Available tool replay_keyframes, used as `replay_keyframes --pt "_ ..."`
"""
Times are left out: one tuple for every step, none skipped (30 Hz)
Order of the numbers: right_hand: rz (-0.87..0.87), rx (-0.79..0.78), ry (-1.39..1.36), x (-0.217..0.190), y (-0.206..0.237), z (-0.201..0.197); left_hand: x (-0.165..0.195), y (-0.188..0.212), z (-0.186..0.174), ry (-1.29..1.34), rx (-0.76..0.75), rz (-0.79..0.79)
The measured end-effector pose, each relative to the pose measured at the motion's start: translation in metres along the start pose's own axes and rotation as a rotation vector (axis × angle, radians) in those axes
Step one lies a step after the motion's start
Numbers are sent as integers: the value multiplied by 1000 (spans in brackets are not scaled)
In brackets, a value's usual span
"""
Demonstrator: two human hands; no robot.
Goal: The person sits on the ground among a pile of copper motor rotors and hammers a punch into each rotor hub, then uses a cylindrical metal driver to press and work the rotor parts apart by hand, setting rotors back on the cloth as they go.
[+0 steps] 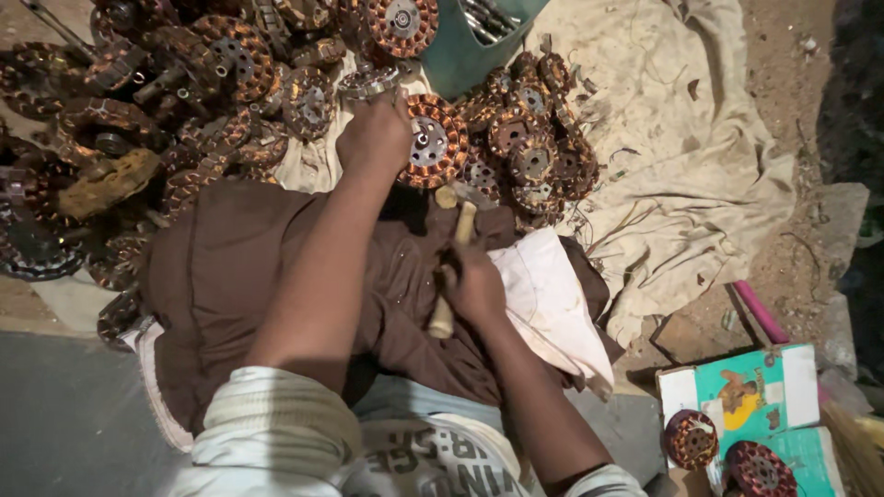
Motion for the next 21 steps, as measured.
replay_keyframes --pt "-13 -19 40 -2 2 3 0 -1 1 -7 0 -2" --pt "-27 -39 81 -4 3 6 -2 -1 4 43 -10 0" --pt "-44 -57 123 -5 4 8 -5 -2 6 95 -16 4" --pt "-18 -21 94 -4 4 8 -8 -4 8 147 -21 10" --pt "7 18 63 -2 3 7 -12 -6 12 213 -56 30" --pt "33 58 33 -1 3 6 -16 -7 16 278 -92 51" --pt "15 58 44 0 2 6 -21 -8 20 345 -129 72" --pt "-3 58 55 1 1 5 -28 -9 23 355 -135 45" --pt "-19 58 66 2 1 5 -36 -7 27 366 -143 19" --pt "-9 44 78 3 1 5 -43 -3 31 377 -151 -8" --pt "0 31 89 5 2 6 -50 2 34 507 -137 -49" --pt "9 16 100 6 3 7 -57 10 37 638 -124 -91" --pt "9 16 100 6 4 8 -63 19 40 768 -111 -137" --pt "8 16 100 6 5 9 -68 30 41 820 -94 -167" --pt "7 17 100 6 6 11 -72 40 40 871 -75 -198" --pt "-2 19 99 7 6 12 -75 51 38 922 -56 -227" --pt "-12 20 97 7 6 14 -75 61 34 985 -57 -217" --pt "-22 20 94 7 5 14 -74 70 29 1048 -58 -208" --pt "-3 14 94 9 4 14 -73 80 22 1112 -57 -198" --pt "14 10 94 9 4 13 -72 88 15 1126 -74 -181" --pt "34 7 95 10 4 11 -71 97 8 1139 -92 -162"
Point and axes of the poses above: each hand's wrist, its own y-axis away from the middle knuckle, its own z-axis out of the palm, x = y × z, the point moved 3 cm from there along -y, towards the middle knuckle, and after that the axes turned 4 degrees about -z, right-handed, at the moved point
